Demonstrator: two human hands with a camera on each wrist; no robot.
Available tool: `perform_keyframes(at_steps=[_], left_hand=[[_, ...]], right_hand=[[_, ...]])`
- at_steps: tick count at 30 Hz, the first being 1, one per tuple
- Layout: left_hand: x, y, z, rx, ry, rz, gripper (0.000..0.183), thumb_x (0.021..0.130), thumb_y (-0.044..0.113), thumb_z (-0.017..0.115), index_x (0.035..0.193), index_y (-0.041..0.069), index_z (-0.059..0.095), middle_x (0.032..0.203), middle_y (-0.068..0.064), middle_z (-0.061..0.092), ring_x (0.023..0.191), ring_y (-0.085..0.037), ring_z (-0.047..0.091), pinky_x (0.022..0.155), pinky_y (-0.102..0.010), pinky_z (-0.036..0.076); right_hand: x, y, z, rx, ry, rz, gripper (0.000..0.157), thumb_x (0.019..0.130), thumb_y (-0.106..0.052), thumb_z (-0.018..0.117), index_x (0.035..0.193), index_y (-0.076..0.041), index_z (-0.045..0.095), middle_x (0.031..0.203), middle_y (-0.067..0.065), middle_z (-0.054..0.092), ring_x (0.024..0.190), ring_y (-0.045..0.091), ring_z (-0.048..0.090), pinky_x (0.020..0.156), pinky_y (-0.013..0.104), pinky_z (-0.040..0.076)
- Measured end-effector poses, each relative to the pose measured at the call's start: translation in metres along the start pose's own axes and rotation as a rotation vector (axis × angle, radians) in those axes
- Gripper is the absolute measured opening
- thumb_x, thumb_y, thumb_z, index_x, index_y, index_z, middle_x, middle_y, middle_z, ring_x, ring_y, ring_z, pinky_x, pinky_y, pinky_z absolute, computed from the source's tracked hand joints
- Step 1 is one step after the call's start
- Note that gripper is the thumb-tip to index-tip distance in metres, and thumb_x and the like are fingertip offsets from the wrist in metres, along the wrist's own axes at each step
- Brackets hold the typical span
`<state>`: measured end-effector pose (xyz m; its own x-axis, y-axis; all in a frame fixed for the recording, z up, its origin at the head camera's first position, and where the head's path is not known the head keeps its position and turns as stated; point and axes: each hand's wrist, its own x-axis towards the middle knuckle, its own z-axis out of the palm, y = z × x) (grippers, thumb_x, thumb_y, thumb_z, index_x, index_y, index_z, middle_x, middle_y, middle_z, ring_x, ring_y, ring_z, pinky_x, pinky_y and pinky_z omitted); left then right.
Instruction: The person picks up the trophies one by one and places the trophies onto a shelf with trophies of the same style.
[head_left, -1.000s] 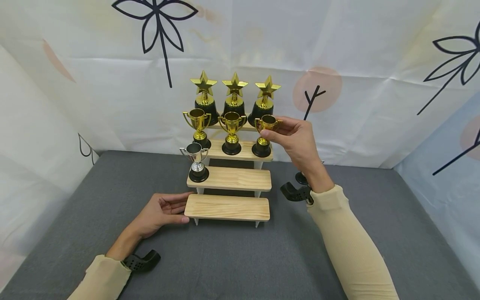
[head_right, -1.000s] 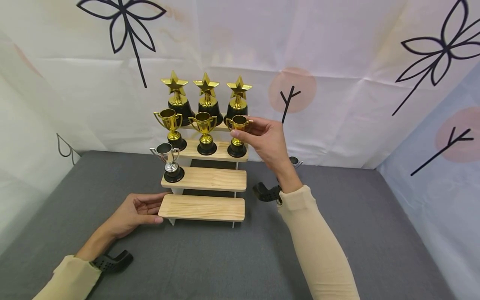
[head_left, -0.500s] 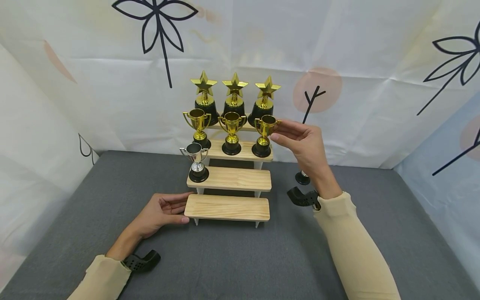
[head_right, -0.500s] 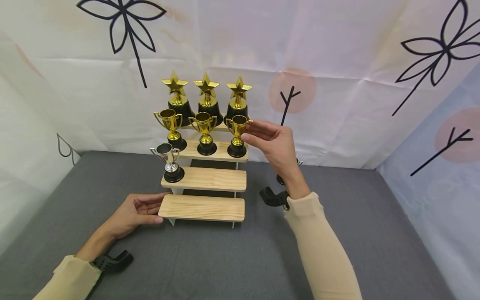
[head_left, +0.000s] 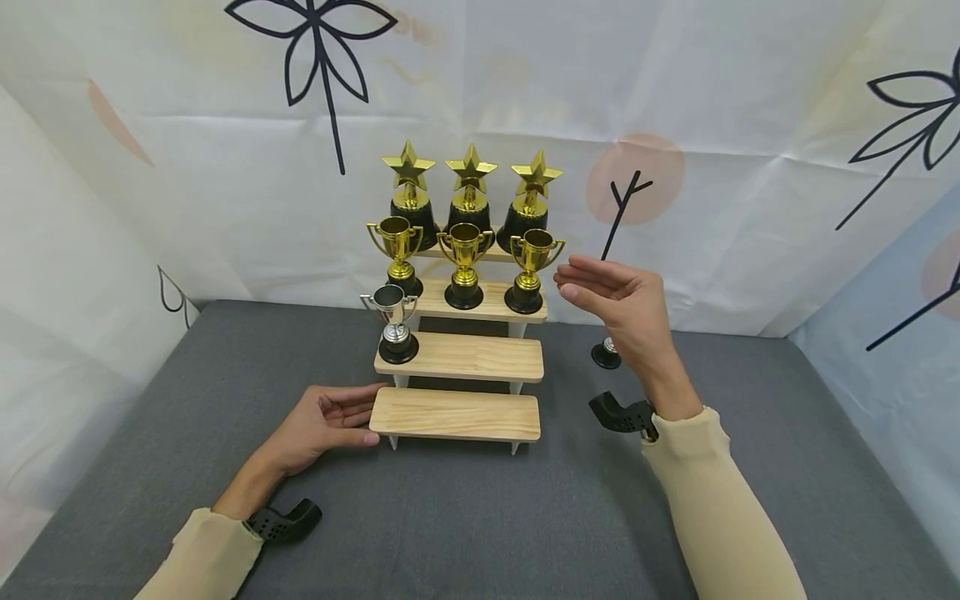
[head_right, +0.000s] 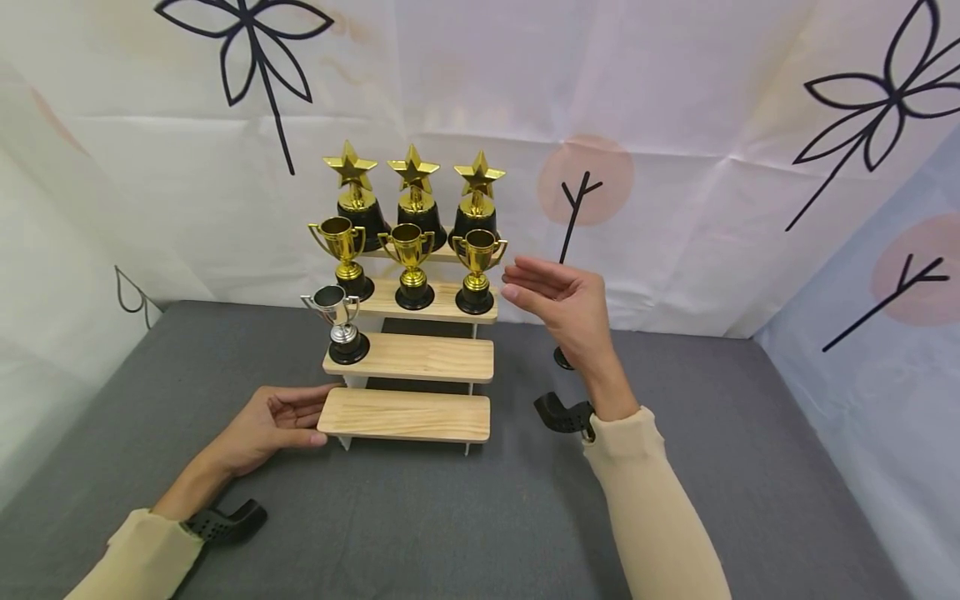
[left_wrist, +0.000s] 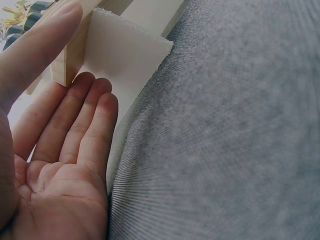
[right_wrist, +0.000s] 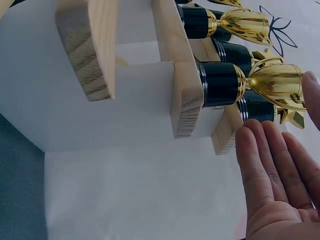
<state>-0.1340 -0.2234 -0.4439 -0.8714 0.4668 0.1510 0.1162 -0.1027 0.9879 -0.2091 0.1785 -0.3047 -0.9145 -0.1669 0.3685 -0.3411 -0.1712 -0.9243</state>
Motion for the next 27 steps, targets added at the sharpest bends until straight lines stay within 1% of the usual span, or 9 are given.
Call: perform_keyframes(at_steps=[2,6,9,14,22,27], left_hand=[[0.000,0.000,0.000,0.008,0.003,-0.003,0.073,0.079,-0.013,0.079,0.141,-0.022,0.041,0.143,-0.027,0.053,0.123,-0.018,0.061,0.102,-0.035,0.053],[0.000,0.001,0.000,0.015,0.003,-0.009,0.074,0.079,-0.012,0.080,0.141,-0.022,0.041,0.143,-0.033,0.049,0.123,-0.018,0.061,0.102,-0.035,0.053],[0.000,0.001,0.000,0.016,0.002,-0.009,0.074,0.079,-0.012,0.080,0.141,-0.022,0.041,0.143,-0.032,0.050,0.123,-0.017,0.061,0.102,-0.034,0.053],[0.000,0.001,0.001,0.022,0.006,-0.011,0.074,0.079,-0.011,0.080,0.141,-0.022,0.041,0.142,-0.031,0.051,0.123,-0.017,0.062,0.101,-0.034,0.053],[0.000,0.001,0.000,0.021,0.005,-0.010,0.074,0.079,-0.011,0.080,0.141,-0.022,0.041,0.142,-0.034,0.049,0.123,-0.017,0.062,0.101,-0.034,0.053],[0.000,0.001,0.001,0.021,0.005,-0.012,0.074,0.079,-0.011,0.080,0.141,-0.022,0.041,0.142,-0.037,0.046,0.123,-0.017,0.062,0.101,-0.034,0.053]], right_hand=[[-0.003,0.001,-0.001,0.001,0.003,0.002,0.041,0.086,0.015,0.073,0.126,0.008,0.066,0.107,0.009,0.076,0.101,0.021,0.074,0.093,0.035,0.060],[-0.010,0.003,-0.004,-0.006,0.005,-0.002,0.044,0.086,0.015,0.072,0.129,0.013,0.062,0.108,0.008,0.076,0.101,0.020,0.073,0.093,0.034,0.060],[-0.014,0.005,-0.007,-0.007,0.012,-0.006,0.043,0.086,0.016,0.071,0.128,0.013,0.062,0.107,0.008,0.076,0.100,0.019,0.074,0.092,0.033,0.060],[-0.020,0.009,-0.011,-0.027,0.026,-0.017,0.040,0.086,0.017,0.071,0.125,0.007,0.067,0.107,0.008,0.076,0.100,0.020,0.074,0.090,0.032,0.061],[-0.030,0.014,-0.017,-0.014,0.058,-0.015,0.040,0.087,0.017,0.070,0.126,0.008,0.067,0.108,0.008,0.076,0.100,0.021,0.074,0.091,0.033,0.061],[-0.034,0.018,-0.022,-0.027,0.069,-0.017,0.040,0.088,0.015,0.070,0.127,0.009,0.065,0.108,0.008,0.076,0.100,0.020,0.074,0.091,0.032,0.061]])
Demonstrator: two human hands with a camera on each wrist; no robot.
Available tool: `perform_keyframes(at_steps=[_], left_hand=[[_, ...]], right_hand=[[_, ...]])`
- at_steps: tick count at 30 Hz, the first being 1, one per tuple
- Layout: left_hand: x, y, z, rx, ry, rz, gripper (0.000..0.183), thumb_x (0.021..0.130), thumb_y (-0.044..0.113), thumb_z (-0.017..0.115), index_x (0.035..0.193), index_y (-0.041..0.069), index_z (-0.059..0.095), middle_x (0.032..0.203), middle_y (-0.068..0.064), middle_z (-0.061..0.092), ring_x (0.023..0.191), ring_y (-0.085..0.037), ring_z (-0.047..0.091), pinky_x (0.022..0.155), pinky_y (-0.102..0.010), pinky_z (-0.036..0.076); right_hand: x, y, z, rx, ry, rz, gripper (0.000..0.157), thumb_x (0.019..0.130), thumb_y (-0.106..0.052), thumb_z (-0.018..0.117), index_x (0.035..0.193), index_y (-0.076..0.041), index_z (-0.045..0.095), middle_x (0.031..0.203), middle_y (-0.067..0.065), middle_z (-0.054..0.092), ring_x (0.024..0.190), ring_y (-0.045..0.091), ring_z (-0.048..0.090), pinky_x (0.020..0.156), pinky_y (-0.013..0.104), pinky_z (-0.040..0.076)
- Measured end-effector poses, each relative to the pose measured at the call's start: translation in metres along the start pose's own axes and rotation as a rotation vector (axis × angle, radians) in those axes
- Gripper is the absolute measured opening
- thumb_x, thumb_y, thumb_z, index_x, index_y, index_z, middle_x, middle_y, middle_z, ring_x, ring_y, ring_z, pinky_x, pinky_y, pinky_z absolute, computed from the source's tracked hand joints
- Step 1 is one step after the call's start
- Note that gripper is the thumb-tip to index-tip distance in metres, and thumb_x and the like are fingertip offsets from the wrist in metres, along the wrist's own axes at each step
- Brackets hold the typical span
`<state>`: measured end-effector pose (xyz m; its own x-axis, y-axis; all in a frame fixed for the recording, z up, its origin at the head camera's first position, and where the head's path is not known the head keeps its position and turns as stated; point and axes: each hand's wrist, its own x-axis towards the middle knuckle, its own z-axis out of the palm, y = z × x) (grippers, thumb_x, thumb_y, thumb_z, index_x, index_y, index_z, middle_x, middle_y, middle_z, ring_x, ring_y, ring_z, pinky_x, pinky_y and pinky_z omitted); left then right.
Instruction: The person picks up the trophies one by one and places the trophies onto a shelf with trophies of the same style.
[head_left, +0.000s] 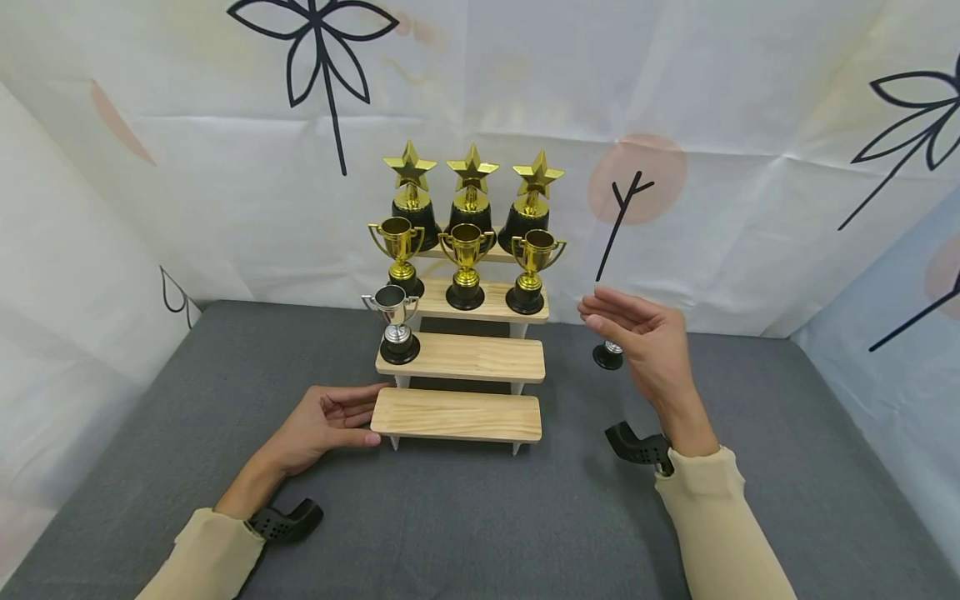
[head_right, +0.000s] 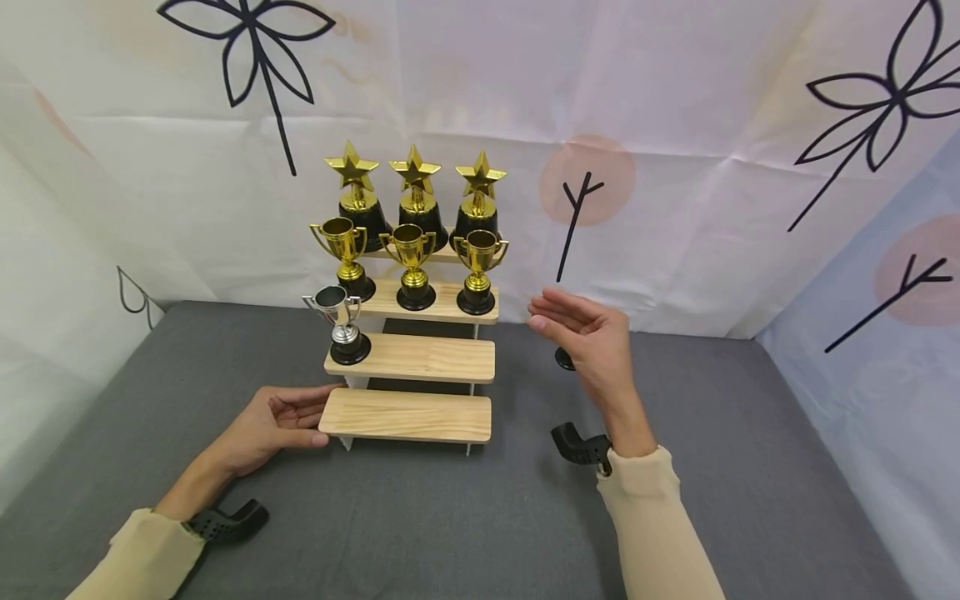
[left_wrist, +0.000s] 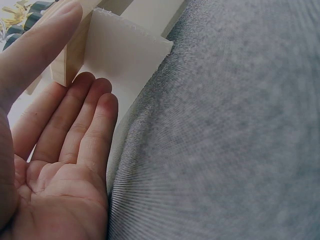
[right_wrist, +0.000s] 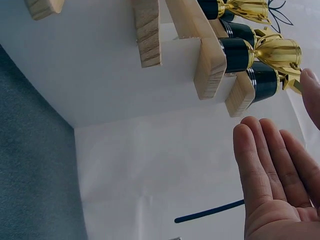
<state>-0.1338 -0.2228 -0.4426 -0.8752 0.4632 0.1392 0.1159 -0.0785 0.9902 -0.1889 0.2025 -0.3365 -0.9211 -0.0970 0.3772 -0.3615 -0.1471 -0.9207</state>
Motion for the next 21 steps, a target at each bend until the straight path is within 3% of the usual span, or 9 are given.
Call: perform_keyframes(at_steps=[11,21], left_hand=[[0.001,0.000,0.000,0.003,0.001,-0.002,0.074,0.079,-0.012,0.080,0.141,-0.022,0.041,0.143,-0.038,0.045,0.123,-0.017,0.062,0.101,-0.034,0.053],[0.000,-0.001,0.000,-0.012,0.001,-0.005,0.074,0.079,-0.013,0.079,0.141,-0.023,0.040,0.143,-0.035,0.047,0.123,-0.018,0.061,0.101,-0.035,0.053]], right_hand=[[-0.005,0.008,-0.008,0.009,0.030,0.014,0.040,0.088,0.014,0.071,0.127,0.009,0.065,0.108,0.009,0.076,0.099,0.021,0.074,0.087,0.031,0.062],[-0.007,0.008,-0.018,0.030,0.041,-0.004,0.039,0.089,0.013,0.070,0.127,0.009,0.065,0.109,0.010,0.076,0.100,0.021,0.074,0.092,0.032,0.060]])
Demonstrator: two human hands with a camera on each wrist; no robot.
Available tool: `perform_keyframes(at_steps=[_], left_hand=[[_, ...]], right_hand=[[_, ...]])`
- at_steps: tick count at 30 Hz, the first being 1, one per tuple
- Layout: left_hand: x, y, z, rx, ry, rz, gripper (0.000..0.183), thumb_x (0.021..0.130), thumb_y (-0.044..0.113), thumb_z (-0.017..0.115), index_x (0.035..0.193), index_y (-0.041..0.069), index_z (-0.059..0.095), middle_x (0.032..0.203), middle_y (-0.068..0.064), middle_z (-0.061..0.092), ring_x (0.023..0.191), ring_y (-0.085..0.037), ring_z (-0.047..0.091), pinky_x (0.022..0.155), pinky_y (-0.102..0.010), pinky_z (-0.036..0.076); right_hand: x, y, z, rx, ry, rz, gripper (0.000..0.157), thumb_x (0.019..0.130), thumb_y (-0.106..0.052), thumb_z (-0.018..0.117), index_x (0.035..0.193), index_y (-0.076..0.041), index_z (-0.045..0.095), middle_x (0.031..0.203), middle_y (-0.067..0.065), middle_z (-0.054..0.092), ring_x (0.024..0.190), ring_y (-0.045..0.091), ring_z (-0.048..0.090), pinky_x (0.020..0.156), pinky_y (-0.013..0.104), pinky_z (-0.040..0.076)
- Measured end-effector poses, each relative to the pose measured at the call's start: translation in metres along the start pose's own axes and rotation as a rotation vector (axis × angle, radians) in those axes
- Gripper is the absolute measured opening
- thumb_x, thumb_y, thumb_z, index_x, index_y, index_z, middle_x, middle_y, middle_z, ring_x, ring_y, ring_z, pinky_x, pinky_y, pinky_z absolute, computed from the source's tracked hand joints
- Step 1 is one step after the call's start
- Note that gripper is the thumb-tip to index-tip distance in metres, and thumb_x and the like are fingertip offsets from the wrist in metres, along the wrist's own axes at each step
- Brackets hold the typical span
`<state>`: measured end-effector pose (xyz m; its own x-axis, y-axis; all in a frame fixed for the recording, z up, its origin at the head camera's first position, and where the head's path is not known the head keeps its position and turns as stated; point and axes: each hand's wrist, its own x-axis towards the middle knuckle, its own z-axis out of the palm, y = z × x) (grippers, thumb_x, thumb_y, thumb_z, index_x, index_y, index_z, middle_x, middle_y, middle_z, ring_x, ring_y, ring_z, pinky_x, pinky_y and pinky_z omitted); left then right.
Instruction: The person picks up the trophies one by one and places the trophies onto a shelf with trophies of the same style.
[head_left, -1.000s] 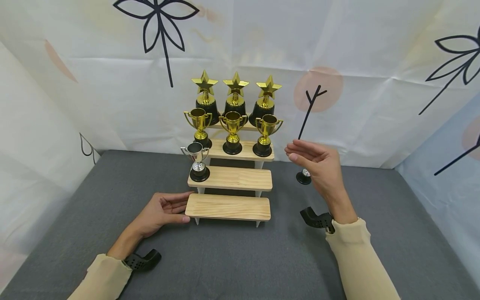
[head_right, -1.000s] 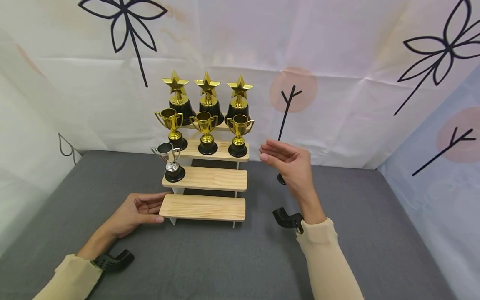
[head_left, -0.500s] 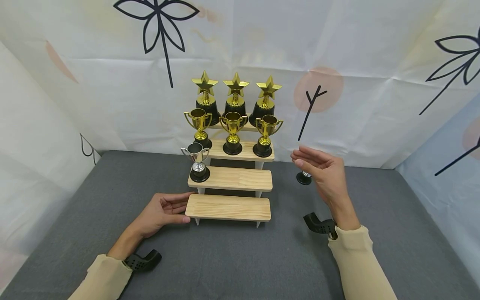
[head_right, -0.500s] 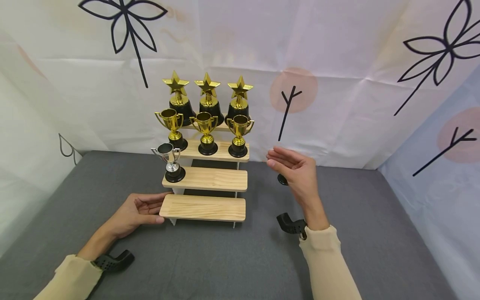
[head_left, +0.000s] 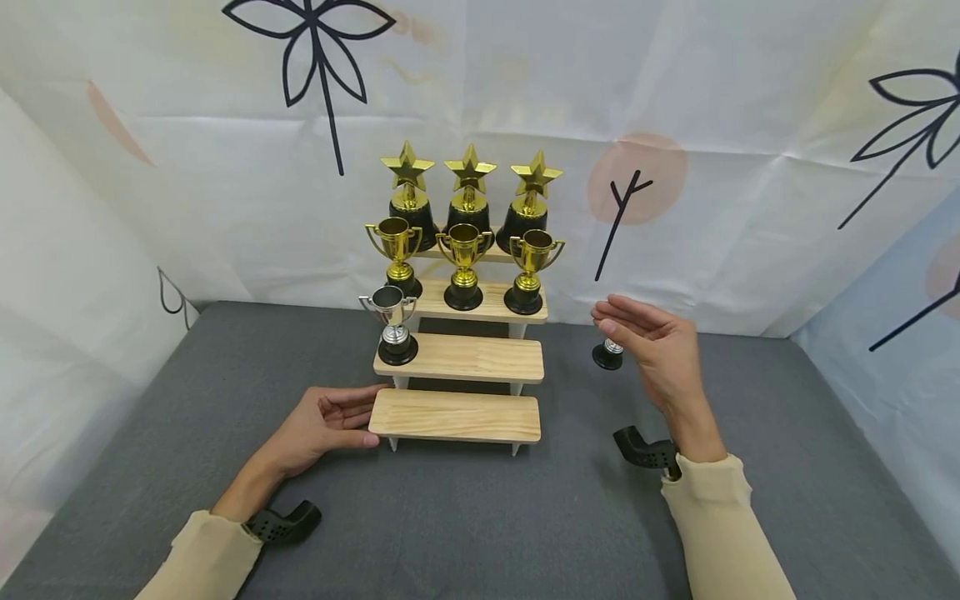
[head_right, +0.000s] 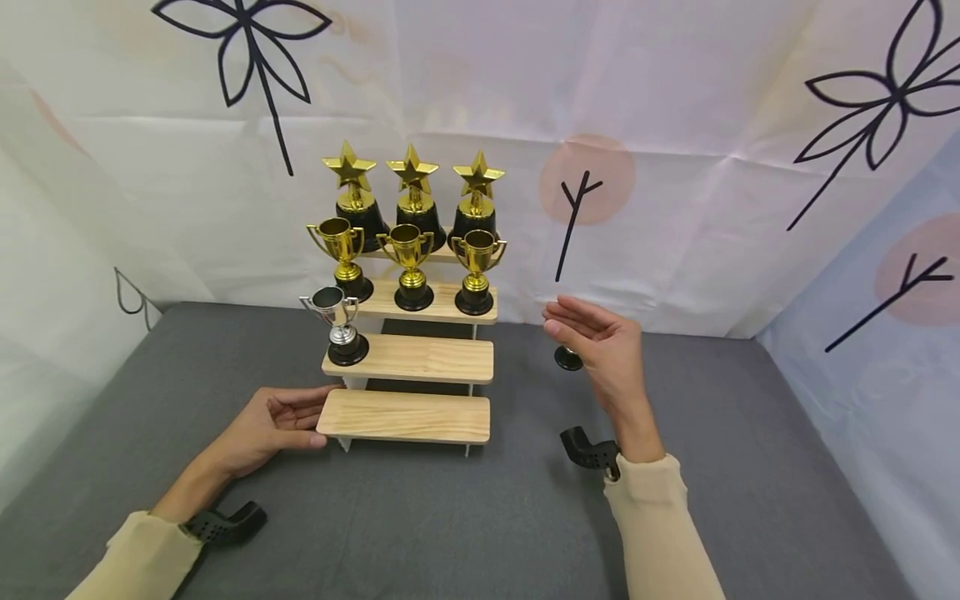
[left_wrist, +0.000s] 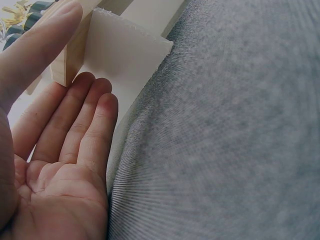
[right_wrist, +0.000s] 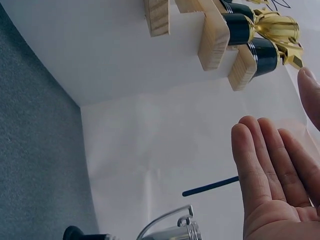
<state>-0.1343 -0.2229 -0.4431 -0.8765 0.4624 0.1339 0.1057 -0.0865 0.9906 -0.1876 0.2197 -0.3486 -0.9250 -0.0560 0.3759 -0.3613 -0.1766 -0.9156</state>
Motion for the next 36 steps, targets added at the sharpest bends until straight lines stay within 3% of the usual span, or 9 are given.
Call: perform_keyframes(at_steps=[6,12,18,25,36], left_hand=[[-0.003,0.000,-0.001,0.002,0.003,-0.002,0.074,0.079,-0.013,0.079,0.141,-0.022,0.040,0.143,-0.026,0.052,0.123,-0.017,0.062,0.101,-0.035,0.053],[-0.004,0.001,-0.001,0.006,0.004,-0.001,0.074,0.079,-0.013,0.079,0.141,-0.023,0.040,0.142,-0.021,0.056,0.123,-0.017,0.062,0.101,-0.034,0.053],[-0.004,0.001,-0.002,0.006,0.004,-0.002,0.074,0.079,-0.013,0.079,0.141,-0.023,0.041,0.143,-0.026,0.052,0.123,-0.017,0.061,0.101,-0.034,0.053],[-0.003,0.001,-0.001,0.008,0.004,-0.010,0.074,0.079,-0.013,0.079,0.141,-0.023,0.040,0.143,-0.035,0.047,0.123,-0.018,0.062,0.101,-0.034,0.053],[0.000,0.000,-0.001,0.010,0.000,-0.002,0.074,0.078,-0.013,0.079,0.141,-0.023,0.041,0.143,-0.035,0.047,0.123,-0.018,0.062,0.101,-0.034,0.053]], right_hand=[[0.000,-0.003,-0.005,0.045,0.045,0.011,0.038,0.088,0.017,0.068,0.126,0.012,0.065,0.108,0.013,0.076,0.099,0.024,0.074,0.090,0.033,0.061],[0.001,-0.008,-0.009,0.109,0.080,-0.030,0.038,0.087,0.022,0.066,0.124,0.017,0.063,0.106,0.017,0.075,0.097,0.026,0.074,0.086,0.032,0.062],[0.002,-0.013,-0.015,0.225,0.109,-0.086,0.039,0.085,0.026,0.064,0.123,0.025,0.057,0.106,0.024,0.074,0.095,0.031,0.074,0.088,0.033,0.061],[0.003,-0.015,-0.022,0.305,0.171,-0.135,0.037,0.083,0.031,0.061,0.120,0.025,0.059,0.104,0.027,0.073,0.094,0.033,0.074,0.090,0.037,0.061],[0.004,-0.016,-0.034,0.304,0.239,-0.155,0.040,0.081,0.031,0.064,0.120,0.028,0.056,0.104,0.029,0.072,0.094,0.034,0.074,0.087,0.037,0.062]])
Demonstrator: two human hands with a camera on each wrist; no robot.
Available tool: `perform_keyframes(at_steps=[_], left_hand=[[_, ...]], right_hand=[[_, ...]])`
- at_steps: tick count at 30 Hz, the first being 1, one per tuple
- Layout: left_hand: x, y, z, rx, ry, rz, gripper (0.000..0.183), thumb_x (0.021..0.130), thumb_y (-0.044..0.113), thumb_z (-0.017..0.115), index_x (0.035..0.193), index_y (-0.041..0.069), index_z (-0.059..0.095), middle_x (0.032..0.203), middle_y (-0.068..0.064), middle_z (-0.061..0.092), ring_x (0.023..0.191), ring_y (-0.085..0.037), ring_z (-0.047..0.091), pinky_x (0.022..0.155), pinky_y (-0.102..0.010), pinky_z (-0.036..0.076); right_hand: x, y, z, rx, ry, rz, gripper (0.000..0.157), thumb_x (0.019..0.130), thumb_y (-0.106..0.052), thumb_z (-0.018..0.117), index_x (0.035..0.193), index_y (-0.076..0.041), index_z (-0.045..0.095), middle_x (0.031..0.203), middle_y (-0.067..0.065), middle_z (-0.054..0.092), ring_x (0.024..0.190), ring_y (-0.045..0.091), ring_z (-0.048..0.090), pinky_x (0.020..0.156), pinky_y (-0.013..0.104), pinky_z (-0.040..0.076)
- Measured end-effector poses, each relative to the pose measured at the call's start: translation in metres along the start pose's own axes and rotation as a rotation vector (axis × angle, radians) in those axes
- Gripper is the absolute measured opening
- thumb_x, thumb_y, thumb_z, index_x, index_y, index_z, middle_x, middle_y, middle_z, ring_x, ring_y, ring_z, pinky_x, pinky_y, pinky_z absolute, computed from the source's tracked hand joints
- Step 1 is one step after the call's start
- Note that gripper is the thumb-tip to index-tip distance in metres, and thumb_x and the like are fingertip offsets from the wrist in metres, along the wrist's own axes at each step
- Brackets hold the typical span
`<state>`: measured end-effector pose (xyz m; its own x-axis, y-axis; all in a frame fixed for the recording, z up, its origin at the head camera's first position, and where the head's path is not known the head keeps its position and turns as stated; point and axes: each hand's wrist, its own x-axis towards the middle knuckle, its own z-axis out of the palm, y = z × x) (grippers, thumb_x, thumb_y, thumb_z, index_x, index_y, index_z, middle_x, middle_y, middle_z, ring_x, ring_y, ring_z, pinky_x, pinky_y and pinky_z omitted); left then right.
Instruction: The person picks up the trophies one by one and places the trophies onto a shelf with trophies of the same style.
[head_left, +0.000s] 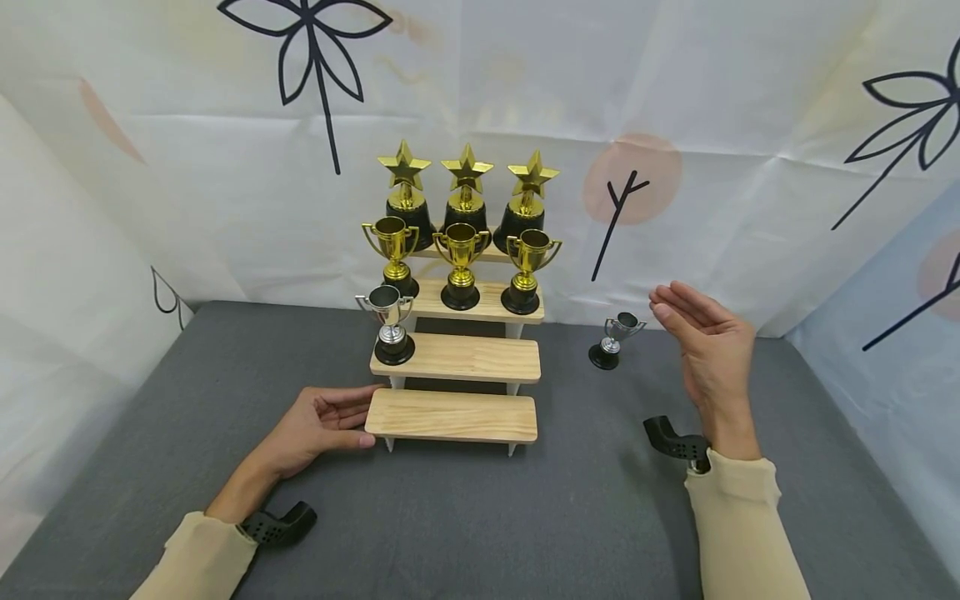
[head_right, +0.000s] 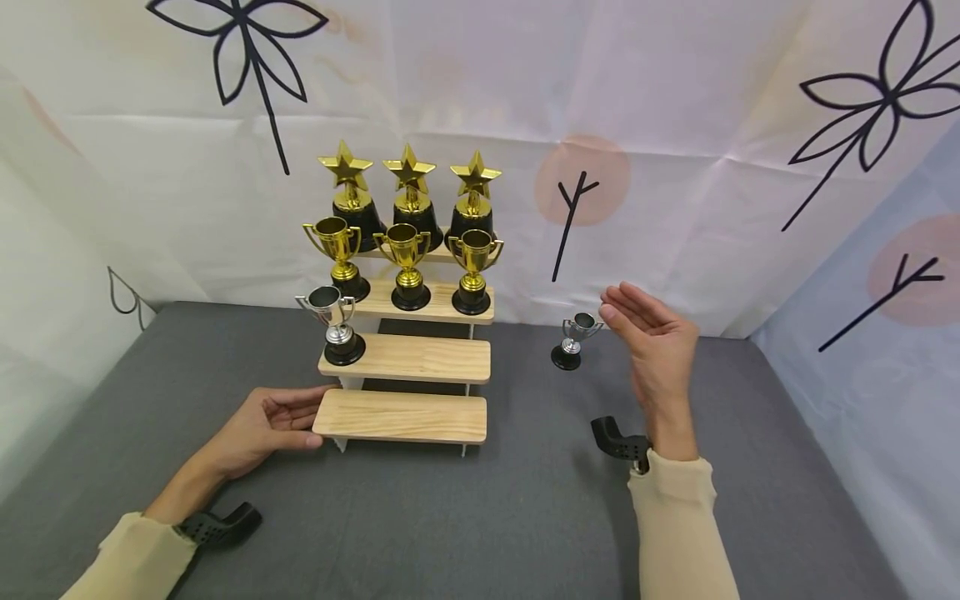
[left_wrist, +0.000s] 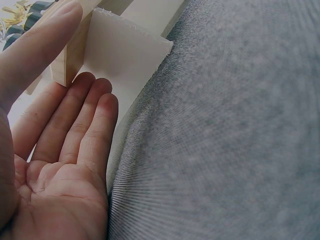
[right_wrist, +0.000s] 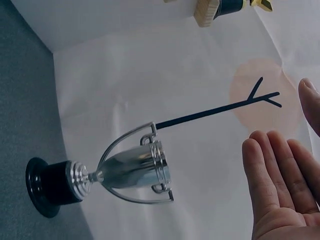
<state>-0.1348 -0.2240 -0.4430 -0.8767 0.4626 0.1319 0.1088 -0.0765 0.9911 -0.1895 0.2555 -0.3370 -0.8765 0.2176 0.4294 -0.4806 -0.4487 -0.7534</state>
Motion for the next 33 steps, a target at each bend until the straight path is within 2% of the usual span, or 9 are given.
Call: perform_keyframes(at_steps=[9,15,21,29,33], left_hand=[[0.000,0.000,0.000,0.001,0.000,0.000,0.074,0.078,-0.013,0.079,0.141,-0.023,0.041,0.143,-0.035,0.047,0.123,-0.018,0.062,0.101,-0.035,0.053],[0.000,-0.001,0.000,-0.001,-0.004,0.008,0.073,0.079,-0.014,0.079,0.141,-0.022,0.041,0.142,-0.026,0.053,0.123,-0.018,0.062,0.101,-0.034,0.053],[0.000,-0.001,0.000,-0.011,-0.013,0.019,0.072,0.080,-0.014,0.078,0.141,-0.023,0.041,0.142,-0.020,0.056,0.124,-0.019,0.061,0.102,-0.035,0.053],[0.000,-0.001,0.000,-0.002,-0.010,0.022,0.072,0.079,-0.014,0.078,0.140,-0.023,0.042,0.141,-0.022,0.056,0.123,-0.018,0.062,0.102,-0.035,0.052],[0.000,-0.001,0.000,0.000,-0.011,0.021,0.072,0.079,-0.014,0.078,0.140,-0.023,0.041,0.142,-0.022,0.056,0.123,-0.018,0.062,0.102,-0.035,0.053]], right_hand=[[0.002,0.007,-0.010,-0.111,0.071,-0.017,0.041,0.080,0.026,0.069,0.120,0.022,0.062,0.104,0.025,0.073,0.094,0.030,0.075,0.085,0.034,0.062],[0.002,0.015,-0.016,-0.194,0.106,0.015,0.042,0.080,0.026,0.070,0.121,0.017,0.065,0.106,0.022,0.074,0.097,0.028,0.074,0.084,0.032,0.063],[0.002,0.022,-0.022,-0.217,0.109,0.037,0.042,0.079,0.026,0.070,0.119,0.015,0.067,0.107,0.021,0.074,0.098,0.027,0.074,0.084,0.031,0.062],[0.001,0.033,-0.027,-0.305,0.108,0.074,0.048,0.080,0.022,0.074,0.126,0.021,0.059,0.107,0.017,0.075,0.098,0.023,0.074,0.084,0.027,0.062],[0.000,0.038,-0.029,-0.304,0.104,0.102,0.051,0.080,0.022,0.073,0.128,0.022,0.056,0.108,0.016,0.075,0.096,0.020,0.074,0.084,0.026,0.062]])
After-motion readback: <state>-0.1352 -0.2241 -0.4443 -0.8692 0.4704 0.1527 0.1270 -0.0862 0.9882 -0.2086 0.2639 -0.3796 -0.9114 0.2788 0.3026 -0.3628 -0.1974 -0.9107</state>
